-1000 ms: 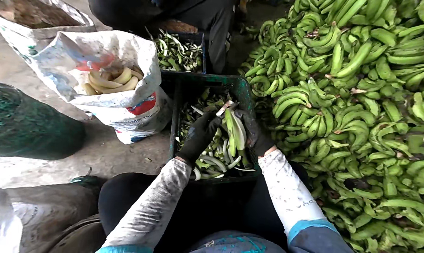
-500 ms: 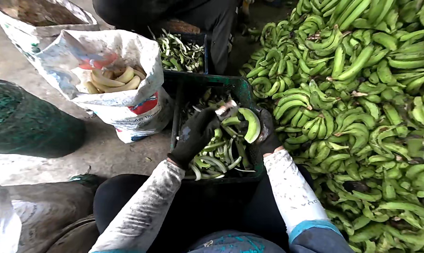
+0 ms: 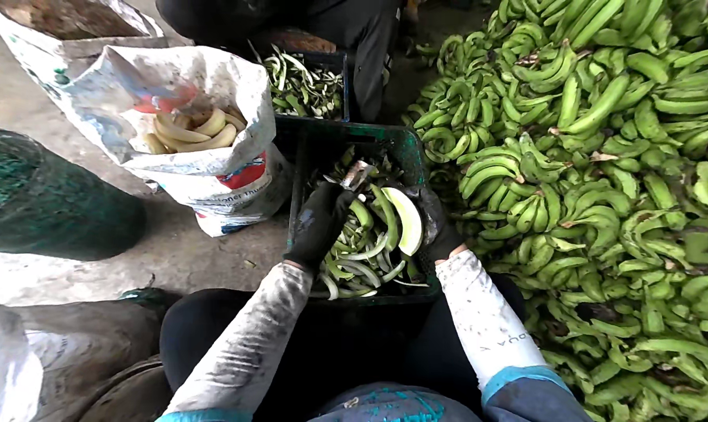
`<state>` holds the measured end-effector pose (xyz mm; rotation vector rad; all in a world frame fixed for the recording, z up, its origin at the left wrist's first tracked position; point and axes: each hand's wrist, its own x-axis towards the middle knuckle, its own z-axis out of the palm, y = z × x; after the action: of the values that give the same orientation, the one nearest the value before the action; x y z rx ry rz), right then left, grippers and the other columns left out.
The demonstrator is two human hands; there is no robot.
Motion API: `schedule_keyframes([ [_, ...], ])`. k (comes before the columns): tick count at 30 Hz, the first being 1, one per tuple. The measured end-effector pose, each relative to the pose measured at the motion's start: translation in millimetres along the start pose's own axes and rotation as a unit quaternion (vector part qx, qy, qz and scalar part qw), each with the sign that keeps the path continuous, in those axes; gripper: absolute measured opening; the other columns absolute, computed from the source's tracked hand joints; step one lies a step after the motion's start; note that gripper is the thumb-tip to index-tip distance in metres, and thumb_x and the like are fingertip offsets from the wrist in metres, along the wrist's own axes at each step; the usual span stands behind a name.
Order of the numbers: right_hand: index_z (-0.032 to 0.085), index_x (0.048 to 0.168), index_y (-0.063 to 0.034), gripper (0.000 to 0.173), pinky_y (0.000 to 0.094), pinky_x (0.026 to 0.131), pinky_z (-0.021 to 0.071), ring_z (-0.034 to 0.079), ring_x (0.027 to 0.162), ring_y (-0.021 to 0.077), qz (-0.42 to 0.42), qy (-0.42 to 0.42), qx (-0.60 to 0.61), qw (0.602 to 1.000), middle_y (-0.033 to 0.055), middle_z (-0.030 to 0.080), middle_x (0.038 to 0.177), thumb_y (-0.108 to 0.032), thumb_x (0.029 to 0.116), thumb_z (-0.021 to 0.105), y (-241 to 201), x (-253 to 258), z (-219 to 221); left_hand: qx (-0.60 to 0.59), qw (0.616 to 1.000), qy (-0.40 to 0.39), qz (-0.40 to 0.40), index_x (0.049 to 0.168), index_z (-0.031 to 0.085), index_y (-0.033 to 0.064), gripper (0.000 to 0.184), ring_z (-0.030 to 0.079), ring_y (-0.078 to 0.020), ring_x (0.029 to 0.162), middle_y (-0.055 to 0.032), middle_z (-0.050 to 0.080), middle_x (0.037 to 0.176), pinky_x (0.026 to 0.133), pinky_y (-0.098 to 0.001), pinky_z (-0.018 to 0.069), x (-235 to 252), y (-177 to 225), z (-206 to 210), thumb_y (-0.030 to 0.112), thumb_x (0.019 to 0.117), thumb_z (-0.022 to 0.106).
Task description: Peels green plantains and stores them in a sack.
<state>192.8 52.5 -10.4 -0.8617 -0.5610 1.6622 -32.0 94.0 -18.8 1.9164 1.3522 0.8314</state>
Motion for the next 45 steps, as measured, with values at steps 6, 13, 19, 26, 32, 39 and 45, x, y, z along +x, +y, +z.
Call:
schedule_keyframes([
  [6,0.065,0.117,-0.0118,0.036,0.0274,0.064,0.0580,0.066,0.073,0.0095,-0.066,0.040,-0.085,0.993,0.0018,0.069,0.090,-0.035,0.1072,0.040,-9,-5,-19,-0.127,0.974,-0.158,0.100,0.123,0.066,0.0130,0.034,0.065,-0.0099,0.079,-0.0013,0.069,0.096,0.071,-0.0339,0.0572,-17,21,-15,0.039,0.1026,0.057],
  [13,0.064,0.116,-0.0112,0.034,0.0236,0.056,0.0561,0.066,0.066,0.0083,-0.050,0.031,-0.105,0.993,0.0023,0.070,0.084,-0.031,0.1083,0.037,4,-7,-14,-0.012,0.979,-0.141,0.143,0.125,0.066,0.0101,0.031,0.067,-0.0237,0.090,-0.0109,0.067,0.105,0.080,-0.0461,0.0574,-24,21,26,0.023,0.0972,0.068],
  [19,0.065,0.117,-0.0167,0.030,0.0228,0.063,0.0562,0.064,0.073,0.0049,-0.054,0.083,-0.157,0.983,-0.0025,0.069,0.090,-0.033,0.1081,0.042,7,-24,-7,-0.032,0.999,0.026,0.023,0.129,0.059,0.0098,0.042,0.067,-0.0299,0.096,-0.0158,0.067,0.111,0.084,-0.0542,0.0551,-5,0,-2,0.044,0.1046,0.055],
  [26,0.062,0.114,-0.0185,0.030,0.0274,0.055,0.0531,0.062,0.065,0.0096,-0.051,0.238,-0.135,0.960,0.0000,0.065,0.084,-0.041,0.1057,0.043,9,1,-6,0.052,0.997,-0.057,-0.033,0.119,0.062,0.0088,0.039,0.067,-0.0290,0.086,-0.0130,0.067,0.095,0.077,-0.0561,0.0551,-7,13,-61,0.044,0.1044,0.055],
  [32,0.060,0.118,-0.0037,0.030,0.0422,0.070,0.0543,0.061,0.081,0.0226,0.021,0.312,-0.163,0.936,0.0132,0.062,0.097,-0.027,0.1067,0.046,87,64,6,0.229,0.892,-0.381,-0.080,0.129,0.064,0.0058,0.050,0.060,-0.0437,0.120,-0.0231,0.066,0.123,0.097,-0.0668,0.0447,-45,21,-42,0.045,0.0987,0.059],
  [39,0.059,0.113,-0.0099,0.029,0.0343,0.057,0.0523,0.061,0.071,0.0172,-0.037,0.076,-0.161,0.983,0.0059,0.062,0.089,-0.032,0.1058,0.043,15,149,167,0.231,0.878,-0.415,-0.059,0.128,0.060,0.0025,0.048,0.061,-0.0433,0.119,-0.0238,0.065,0.121,0.097,-0.0645,0.0456,-41,28,-38,0.042,0.1018,0.055],
  [45,0.046,0.150,-0.0106,0.046,0.0576,0.097,0.0509,0.062,0.118,0.0363,-0.012,0.017,-0.698,0.716,0.0217,0.060,0.135,-0.025,0.1067,0.046,13,173,133,0.213,0.896,-0.384,-0.070,0.131,0.059,0.0027,0.050,0.060,-0.0418,0.121,-0.0236,0.064,0.124,0.098,-0.0633,0.0451,-38,27,-52,0.043,0.1011,0.057],
])
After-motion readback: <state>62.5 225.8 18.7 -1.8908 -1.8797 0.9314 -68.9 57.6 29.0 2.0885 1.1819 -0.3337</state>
